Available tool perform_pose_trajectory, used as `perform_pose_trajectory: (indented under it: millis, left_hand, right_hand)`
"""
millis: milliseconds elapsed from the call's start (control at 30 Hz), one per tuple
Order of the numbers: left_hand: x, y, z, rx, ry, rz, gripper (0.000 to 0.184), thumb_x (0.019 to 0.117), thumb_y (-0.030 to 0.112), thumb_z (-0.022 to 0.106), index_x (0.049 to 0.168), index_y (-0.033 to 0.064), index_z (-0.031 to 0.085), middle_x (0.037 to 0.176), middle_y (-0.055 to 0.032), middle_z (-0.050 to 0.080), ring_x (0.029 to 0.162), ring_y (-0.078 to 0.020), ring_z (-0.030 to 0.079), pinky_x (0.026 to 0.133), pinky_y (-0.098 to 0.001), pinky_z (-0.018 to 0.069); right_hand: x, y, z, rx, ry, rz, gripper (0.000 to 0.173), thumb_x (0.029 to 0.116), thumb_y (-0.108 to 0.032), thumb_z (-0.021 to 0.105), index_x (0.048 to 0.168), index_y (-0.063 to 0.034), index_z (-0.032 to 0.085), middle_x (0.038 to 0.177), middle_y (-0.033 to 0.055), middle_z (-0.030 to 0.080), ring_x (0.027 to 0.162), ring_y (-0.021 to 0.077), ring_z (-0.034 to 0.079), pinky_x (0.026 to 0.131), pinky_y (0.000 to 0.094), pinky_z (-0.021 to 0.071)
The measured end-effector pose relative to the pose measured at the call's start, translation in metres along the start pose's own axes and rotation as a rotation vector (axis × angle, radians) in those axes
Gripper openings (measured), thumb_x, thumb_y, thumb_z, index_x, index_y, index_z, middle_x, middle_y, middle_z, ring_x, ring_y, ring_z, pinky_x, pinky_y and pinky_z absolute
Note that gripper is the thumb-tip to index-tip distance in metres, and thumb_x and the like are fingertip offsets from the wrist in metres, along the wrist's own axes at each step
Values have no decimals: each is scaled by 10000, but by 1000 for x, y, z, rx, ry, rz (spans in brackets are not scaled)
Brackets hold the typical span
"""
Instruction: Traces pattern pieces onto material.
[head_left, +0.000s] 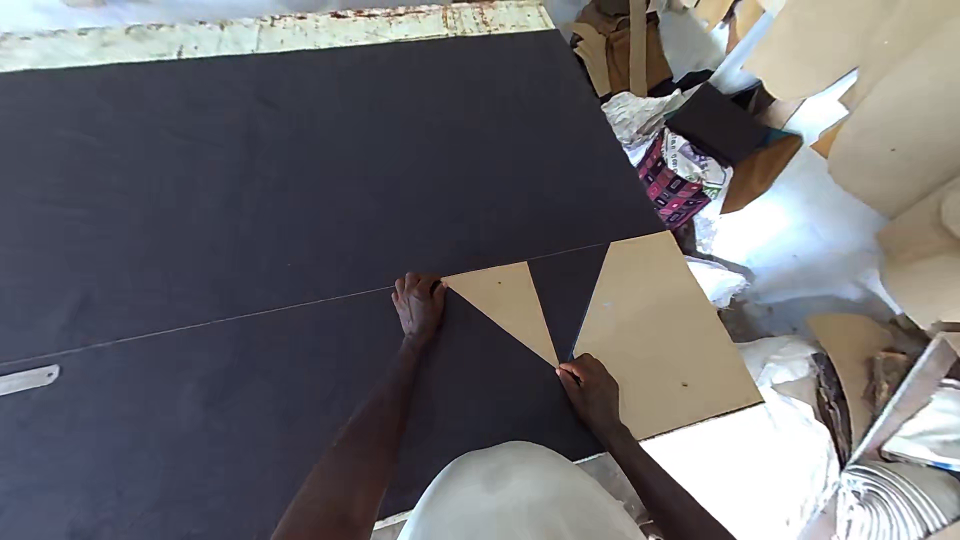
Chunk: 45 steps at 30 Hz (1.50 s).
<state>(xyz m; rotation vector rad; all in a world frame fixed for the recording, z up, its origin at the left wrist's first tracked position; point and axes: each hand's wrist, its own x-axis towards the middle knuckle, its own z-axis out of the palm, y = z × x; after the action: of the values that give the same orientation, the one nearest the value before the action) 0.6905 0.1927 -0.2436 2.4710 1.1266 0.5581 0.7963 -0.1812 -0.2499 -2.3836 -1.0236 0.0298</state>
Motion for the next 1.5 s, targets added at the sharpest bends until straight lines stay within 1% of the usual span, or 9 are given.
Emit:
perform_pose_trajectory:
  millis: [333,567,733,1033,1100,1167,1300,1400,1500]
  left_hand:
    - [2,4,-3,-18,-38,-65,313,989,392,651,1163,149,742,1182,-168,656,1190,-416,563,937,-650,456]
    - [-46,58,3,-38,-159,216,476,982,435,623,1343,129,669,1492,-152,534,1390,-412,459,1050,-658,424]
    - [-67,72,37,-30,-259,176,628,975,557,607,1448,145,584,1619,-131,398,1536,-392,260,1220,-603,264]
    - [-66,69,39,66,-289,211,687,1000,637,487,1505,172,524,1650,-115,353,1551,-362,248,1250,-564,210]
    - [-63,72,37,99,-320,202,690,997,642,490,1506,177,522,1648,-117,356,1548,-363,256,1250,-573,201]
    - [-59,76,33,138,-372,181,692,989,643,505,1507,185,517,1653,-113,345,1548,-361,252,1257,-573,180]
    - [-48,89,23,149,-463,156,673,964,580,612,1468,138,551,1626,-157,369,1525,-379,284,1251,-573,188]
    - [-40,94,20,140,-487,171,634,936,526,683,1398,99,598,1570,-205,422,1492,-395,337,1227,-575,260]
    - [-30,97,12,174,-536,207,579,920,502,712,1337,104,646,1489,-209,495,1411,-407,432,1186,-575,329]
  right_hand:
    - [3,-2,-1,-15,-34,13,153,966,-307,688,955,-191,787,918,22,678,859,189,675,700,406,586]
    - [3,-3,-1,-18,-33,24,154,968,-298,679,957,-184,782,921,31,677,862,206,675,700,419,584]
    - [5,-6,-4,-18,-64,38,153,970,-294,687,971,-179,786,937,40,683,883,216,679,719,432,588]
    - [13,-1,-14,91,-165,77,170,975,-310,689,1007,-168,778,950,52,684,888,217,678,764,463,586]
    - [23,-1,-30,324,-268,216,208,990,-267,670,1104,-116,757,1028,77,713,922,216,695,827,474,589]
    - [25,-10,-51,674,-347,427,291,998,-216,657,1254,-76,644,1087,106,713,893,228,691,742,434,581]
    - [35,-26,-70,1169,-493,631,434,1006,-4,498,1432,-82,470,1302,144,665,1100,276,702,921,444,594]
    - [48,-46,-65,1145,-565,602,370,1052,-19,483,1421,-28,476,1216,205,696,1043,315,727,910,458,607]
    - [63,-56,-43,941,-573,437,259,1080,-114,499,1314,-5,518,1064,174,746,886,272,760,768,413,640]
